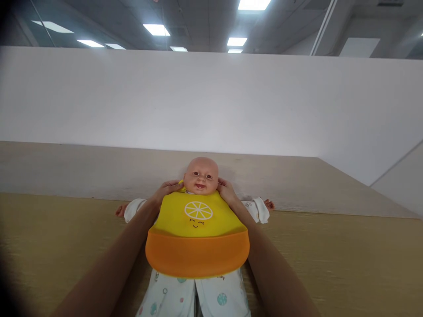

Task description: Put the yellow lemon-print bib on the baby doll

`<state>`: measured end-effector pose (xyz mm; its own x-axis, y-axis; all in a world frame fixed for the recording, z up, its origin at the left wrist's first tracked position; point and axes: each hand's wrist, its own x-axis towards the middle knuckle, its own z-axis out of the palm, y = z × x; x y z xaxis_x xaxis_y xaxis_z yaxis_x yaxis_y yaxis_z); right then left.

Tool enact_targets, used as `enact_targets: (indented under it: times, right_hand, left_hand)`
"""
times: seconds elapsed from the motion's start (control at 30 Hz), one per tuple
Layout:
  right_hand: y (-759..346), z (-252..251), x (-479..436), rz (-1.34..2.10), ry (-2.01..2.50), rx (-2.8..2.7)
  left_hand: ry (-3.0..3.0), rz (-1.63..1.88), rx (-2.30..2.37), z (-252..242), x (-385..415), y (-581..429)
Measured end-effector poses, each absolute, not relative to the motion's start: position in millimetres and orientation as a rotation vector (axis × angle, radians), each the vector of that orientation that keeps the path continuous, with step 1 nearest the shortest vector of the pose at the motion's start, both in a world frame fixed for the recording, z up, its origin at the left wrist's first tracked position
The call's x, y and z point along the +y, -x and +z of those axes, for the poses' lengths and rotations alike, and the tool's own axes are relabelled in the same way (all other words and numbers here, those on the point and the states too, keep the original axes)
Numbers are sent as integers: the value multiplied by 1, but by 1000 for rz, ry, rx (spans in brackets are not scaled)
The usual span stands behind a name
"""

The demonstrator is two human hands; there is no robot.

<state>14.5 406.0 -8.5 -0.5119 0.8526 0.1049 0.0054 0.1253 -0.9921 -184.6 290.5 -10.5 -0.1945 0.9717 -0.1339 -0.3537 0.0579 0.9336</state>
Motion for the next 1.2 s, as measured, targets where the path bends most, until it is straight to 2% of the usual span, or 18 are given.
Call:
enact_targets:
  times: [0.53,0.93,1.2]
  right_hand:
    - [-16,-15,413,1530,852,-1670]
    - [-11,-25,420,1616,810,-1609]
    - [-12,-22,420,1592,834,-1633]
  left_hand:
    - [-954,1380,1347,-14,293,195]
    - [-1113,1116,1741,-9,298,201]
    - [-1217,1061,1912,4,299,201]
